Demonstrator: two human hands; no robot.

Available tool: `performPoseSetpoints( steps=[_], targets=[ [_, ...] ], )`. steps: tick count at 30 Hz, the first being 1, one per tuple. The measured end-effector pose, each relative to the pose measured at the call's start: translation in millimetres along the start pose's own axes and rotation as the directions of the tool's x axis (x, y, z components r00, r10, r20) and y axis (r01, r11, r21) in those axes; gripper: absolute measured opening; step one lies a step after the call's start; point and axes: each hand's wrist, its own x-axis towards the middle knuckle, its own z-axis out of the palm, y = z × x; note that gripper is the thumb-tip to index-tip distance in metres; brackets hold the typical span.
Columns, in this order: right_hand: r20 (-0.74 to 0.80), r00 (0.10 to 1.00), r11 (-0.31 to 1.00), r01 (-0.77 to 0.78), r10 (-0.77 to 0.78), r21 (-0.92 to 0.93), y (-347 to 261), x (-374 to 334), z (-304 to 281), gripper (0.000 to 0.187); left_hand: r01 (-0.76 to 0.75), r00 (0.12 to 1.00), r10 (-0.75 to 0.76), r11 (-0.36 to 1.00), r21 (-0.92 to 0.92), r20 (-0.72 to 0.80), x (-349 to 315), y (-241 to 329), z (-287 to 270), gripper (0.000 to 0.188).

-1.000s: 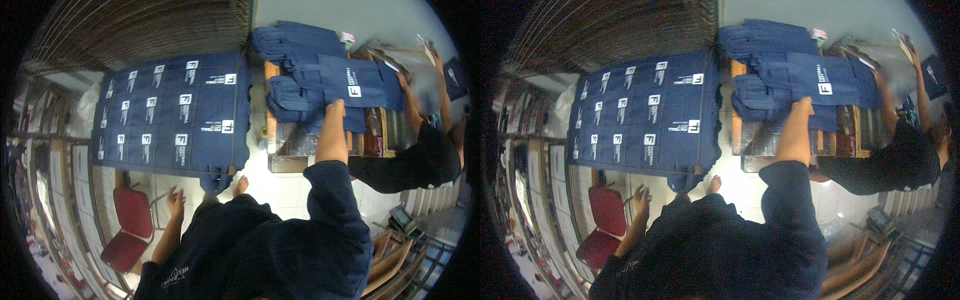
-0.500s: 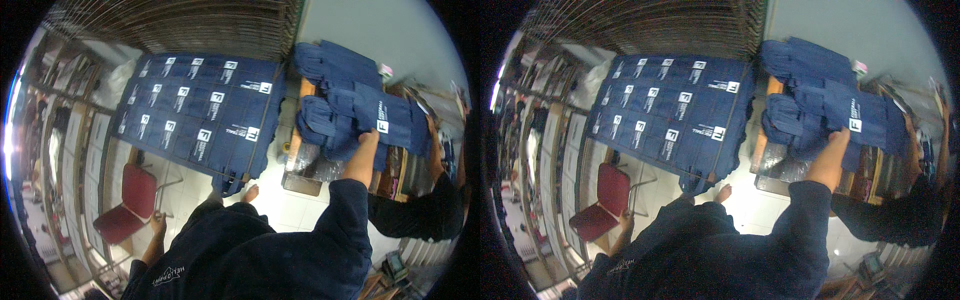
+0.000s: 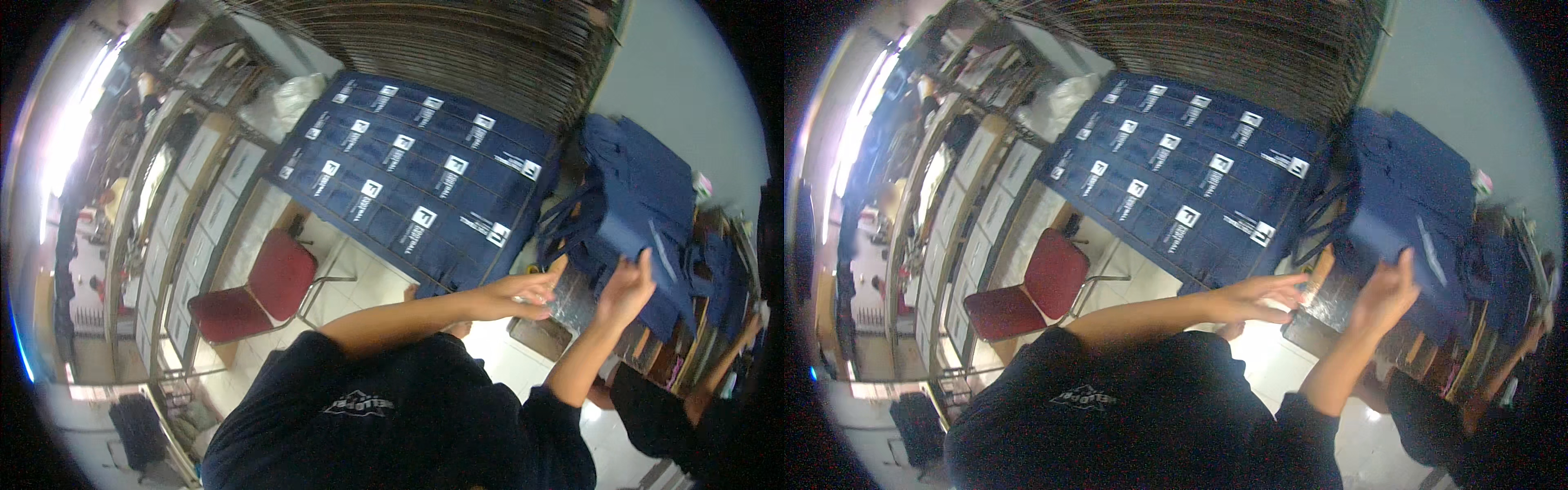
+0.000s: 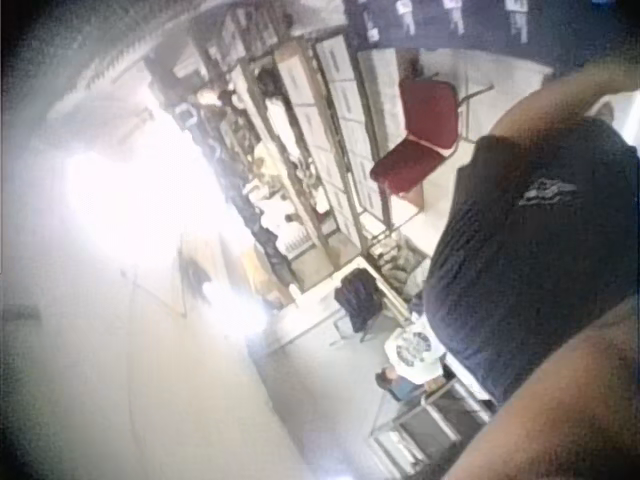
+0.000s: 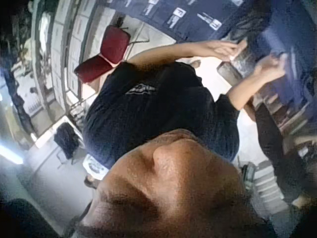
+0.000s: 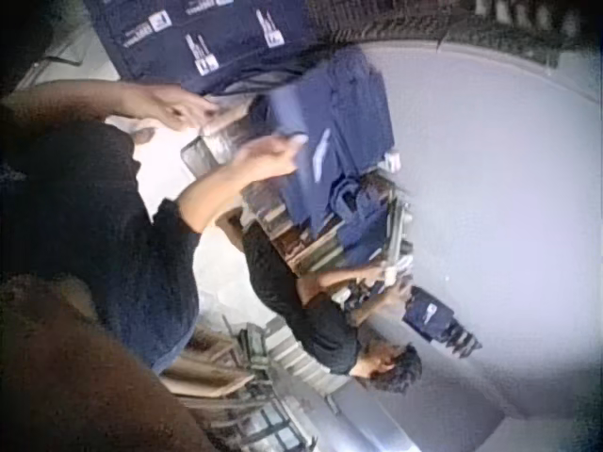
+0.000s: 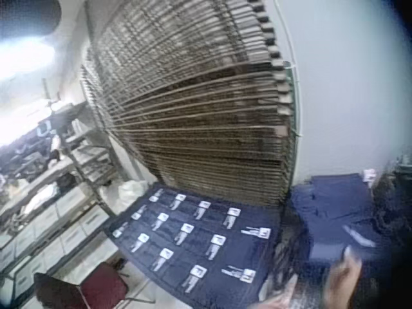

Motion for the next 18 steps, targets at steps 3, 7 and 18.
performPoseSetpoints(
  steps=[3,7,18],
  targets=[
    [-0.016,1.000,0.988,-0.027,0.025,-0.151,28.9,-85.8,33.9,0.021,0.072,0.983,-0.115,0.960,-0.272,-0.144,22.0,33.8,-8.3,0.061],
    [0.172,0.985,0.925,0.037,0.031,-0.377,70.0,-132.0,31.1,0.028,-0.138,0.839,-0.086,0.922,-0.363,-0.537,1.6,41.9,-21.3,0.041],
    [0.297,0.516,0.431,-0.848,0.804,0.307,158.3,-186.5,-27.4,0.047,-0.266,0.790,-0.060,0.863,-0.430,-0.610,-133.4,67.7,-160.8,0.050]
  ],
)
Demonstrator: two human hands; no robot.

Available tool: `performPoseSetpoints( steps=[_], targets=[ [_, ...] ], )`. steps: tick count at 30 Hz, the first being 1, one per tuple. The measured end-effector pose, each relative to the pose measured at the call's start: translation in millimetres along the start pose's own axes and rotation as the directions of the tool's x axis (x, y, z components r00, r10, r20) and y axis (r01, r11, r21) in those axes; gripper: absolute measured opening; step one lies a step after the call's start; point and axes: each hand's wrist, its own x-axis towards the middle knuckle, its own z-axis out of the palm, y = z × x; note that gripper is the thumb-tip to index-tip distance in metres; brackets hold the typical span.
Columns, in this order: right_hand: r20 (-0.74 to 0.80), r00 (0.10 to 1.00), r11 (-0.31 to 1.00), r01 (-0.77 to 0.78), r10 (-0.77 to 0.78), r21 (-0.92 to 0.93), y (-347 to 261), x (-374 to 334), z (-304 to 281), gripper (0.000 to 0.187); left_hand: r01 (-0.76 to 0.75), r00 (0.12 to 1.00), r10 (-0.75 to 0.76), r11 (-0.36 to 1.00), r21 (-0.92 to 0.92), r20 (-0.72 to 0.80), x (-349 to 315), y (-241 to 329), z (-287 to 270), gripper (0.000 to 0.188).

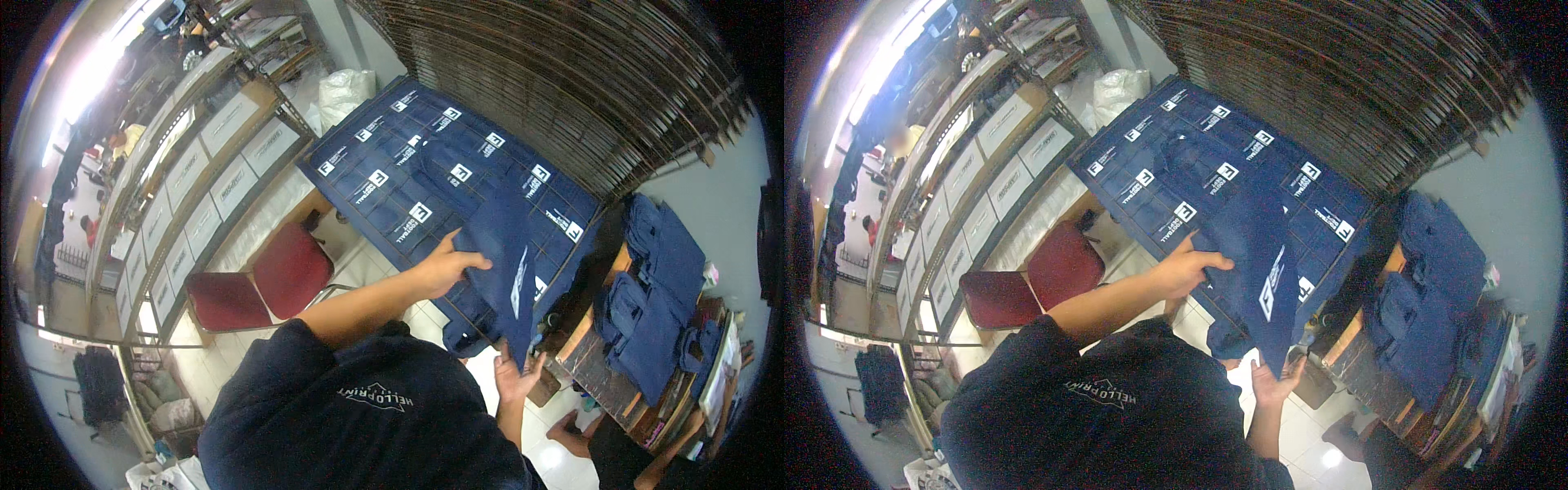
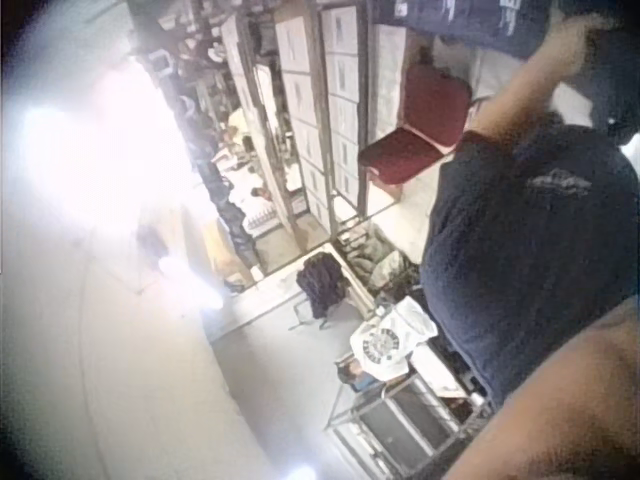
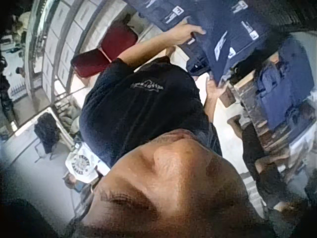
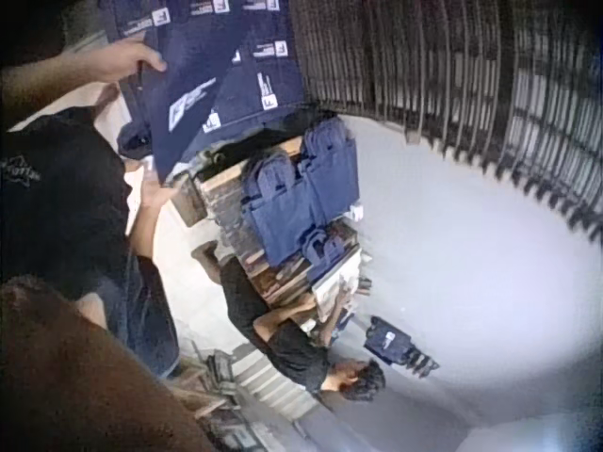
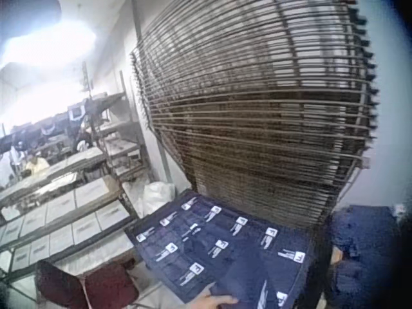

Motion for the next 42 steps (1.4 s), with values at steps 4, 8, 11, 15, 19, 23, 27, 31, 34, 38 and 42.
performPoseSetpoints(
  steps=[4,8,11,15,19,23,27,31,34,38,42],
  targets=[
    [-0.139,0.939,0.862,0.222,-0.315,-0.455,13.6,37.7,34.8,0.069,0.096,0.988,-0.077,0.985,0.144,-0.132,13.0,28.6,-88.9,0.060],
    [-0.064,0.913,0.653,0.237,-0.402,-0.719,59.1,79.3,91.2,0.065,0.194,0.958,-0.135,0.955,0.224,-0.254,37.0,74.7,-164.5,0.086],
    [0.016,0.935,0.506,0.206,-0.353,-0.837,87.2,128.7,118.3,0.060,0.226,0.952,-0.178,0.957,0.182,-0.247,58.2,113.4,-222.6,0.087],
    [0.118,0.942,0.293,0.215,-0.315,-0.932,128.5,217.8,190.2,0.064,0.064,0.979,-0.072,0.997,-0.047,-0.191,122.4,144.8,-318.6,0.058],
    [0.302,0.907,0.261,0.380,-0.295,-0.887,177.1,305.0,259.0,0.073,-0.123,0.970,0.145,0.985,0.121,-0.194,163.2,254.6,-351.1,0.089],
    [0.466,0.833,0.287,0.544,-0.300,-0.788,238.5,394.0,296.3,0.076,-0.379,0.875,0.434,0.890,0.254,-0.214,188.3,335.1,-407.2,0.079],
    [0.472,0.811,0.344,0.578,-0.346,-0.740,301.8,502.1,292.8,0.075,-0.533,0.635,0.584,0.805,0.260,-0.506,154.0,334.8,-451.6,0.064],
    [0.303,0.882,0.308,0.419,-0.361,-0.854,344.3,595.6,308.3,0.069,-0.258,0.670,0.433,0.898,0.357,-0.604,59.9,192.1,-551.0,0.052],
    [0.364,0.776,-0.033,0.407,-0.515,-0.913,338.2,699.7,258.5,0.067,0.247,0.655,0.330,0.756,0.606,-0.680,-67.1,10.2,-625.8,0.034],
    [0.365,0.699,-0.214,0.297,-0.616,-0.931,318.8,743.5,224.8,0.066,0.709,0.473,-0.357,0.697,0.108,-0.806,-223.6,-101.1,-570.3,0.029],
    [0.297,0.734,-0.154,0.258,-0.611,-0.954,311.2,736.3,229.0,0.064,0.829,0.555,-0.597,0.346,0.439,-0.579,-282.7,-101.1,-538.8,0.029]
  ],
)
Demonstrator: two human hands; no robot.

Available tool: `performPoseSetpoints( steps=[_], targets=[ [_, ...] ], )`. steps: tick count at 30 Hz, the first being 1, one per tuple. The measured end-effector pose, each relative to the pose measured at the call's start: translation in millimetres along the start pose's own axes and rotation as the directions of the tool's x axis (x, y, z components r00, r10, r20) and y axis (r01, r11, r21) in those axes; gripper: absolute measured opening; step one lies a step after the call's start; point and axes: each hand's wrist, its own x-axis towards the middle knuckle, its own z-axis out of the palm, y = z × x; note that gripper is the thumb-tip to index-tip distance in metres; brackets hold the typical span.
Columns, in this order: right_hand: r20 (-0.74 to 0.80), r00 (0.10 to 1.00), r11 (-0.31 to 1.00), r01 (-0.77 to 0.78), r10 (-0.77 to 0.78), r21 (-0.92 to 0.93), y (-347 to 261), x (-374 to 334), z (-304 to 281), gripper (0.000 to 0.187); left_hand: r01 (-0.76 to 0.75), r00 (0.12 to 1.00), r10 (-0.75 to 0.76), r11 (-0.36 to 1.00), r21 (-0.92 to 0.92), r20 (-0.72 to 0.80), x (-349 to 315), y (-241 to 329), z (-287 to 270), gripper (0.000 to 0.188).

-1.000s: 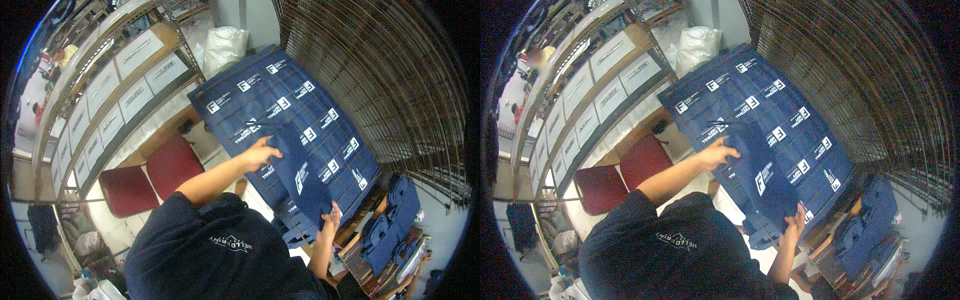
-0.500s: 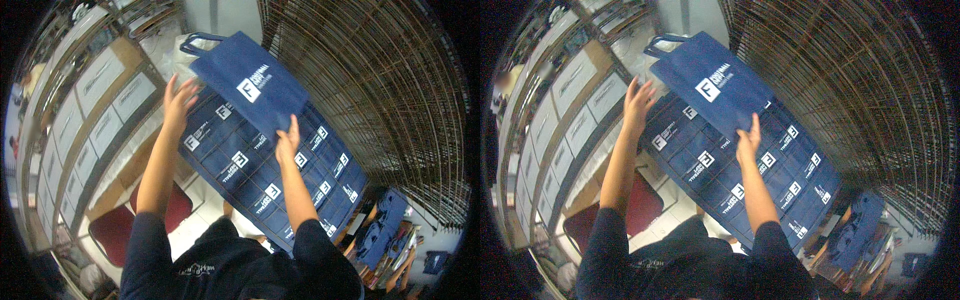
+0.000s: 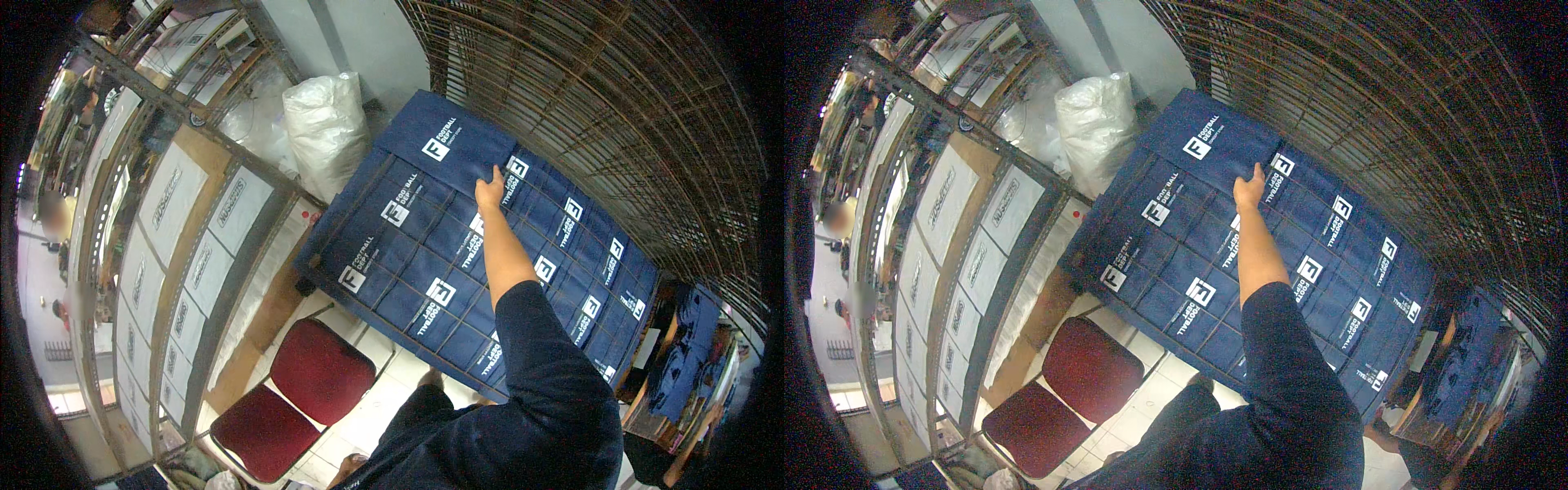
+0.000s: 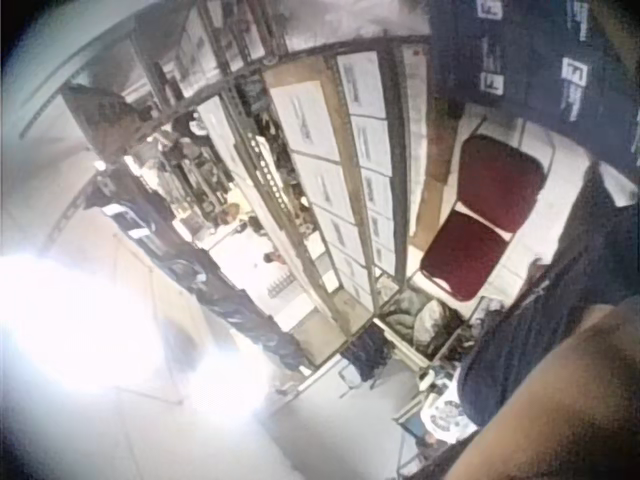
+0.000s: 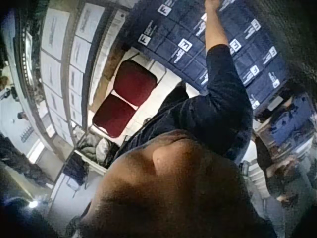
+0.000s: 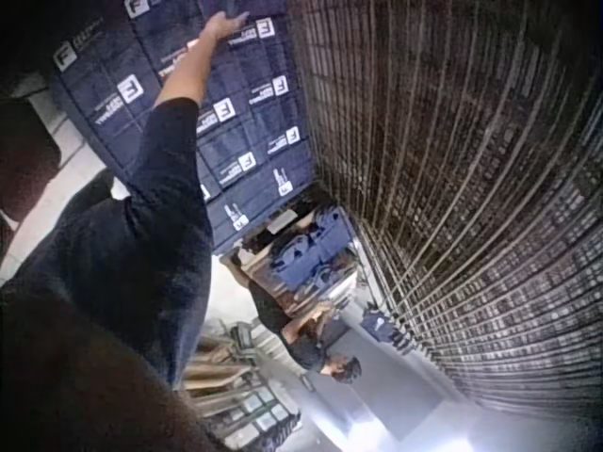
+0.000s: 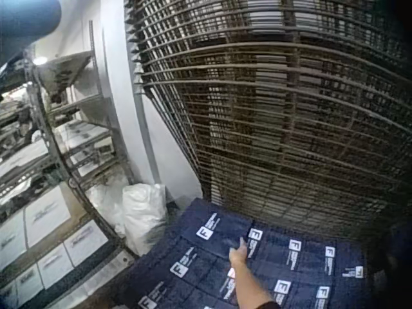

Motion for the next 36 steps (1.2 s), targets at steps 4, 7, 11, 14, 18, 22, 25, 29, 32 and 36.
performPoseSetpoints(
  steps=[4,7,11,14,18,22,25,29,32,36],
  targets=[
    [-0.034,0.999,1.000,-0.008,0.008,-0.018,6.0,7.2,-7.2,0.064,0.051,0.998,-0.060,0.956,-0.288,-0.025,-3.9,8.7,-10.3,0.032],
    [-0.032,0.999,0.999,-0.029,0.029,-0.018,8.7,4.9,-0.5,0.064,0.055,0.994,-0.095,0.863,-0.502,-0.053,16.0,15.3,-8.2,0.036],
    [-0.051,0.999,0.997,-0.001,-0.003,-0.083,14.1,4.6,-1.6,0.063,0.016,0.997,-0.058,0.777,-0.629,-0.047,37.1,11.0,-12.6,0.043],
    [-0.061,0.998,0.991,-0.032,0.024,-0.130,15.1,7.8,-3.5,0.061,0.150,0.979,0.136,0.029,-0.988,0.152,64.8,-41.9,-15.4,0.044],
    [-0.064,0.998,0.985,-0.009,-0.003,-0.173,16.2,9.8,-0.4,0.059,-0.015,0.999,-0.028,0.459,-0.888,-0.031,66.1,-16.2,-19.9,0.043],
    [-0.052,0.999,0.988,-0.006,-0.002,-0.156,17.1,12.9,1.2,0.062,0.014,0.992,-0.103,0.661,-0.750,-0.073,53.3,28.8,-33.9,0.044],
    [-0.044,0.999,0.990,0.016,-0.023,-0.140,17.9,16.5,3.1,0.063,0.017,0.985,-0.133,0.711,-0.703,-0.111,51.2,32.0,-33.1,0.045],
    [-0.044,0.998,0.984,-0.042,0.035,-0.171,6.6,15.1,-0.9,0.067,-0.035,0.985,-0.059,0.857,-0.515,-0.165,40.6,34.0,-34.7,0.045],
    [-0.062,0.992,0.973,-0.119,0.109,-0.196,-16.9,3.3,-12.4,0.067,0.006,0.976,-0.150,0.739,-0.673,-0.155,34.9,38.1,-34.1,0.045],
    [0.021,0.988,0.908,-0.130,0.151,-0.398,-68.9,-36.1,-51.9,0.067,-0.007,0.993,-0.084,0.647,-0.763,-0.080,56.7,9.6,-33.9,0.044]
  ],
)
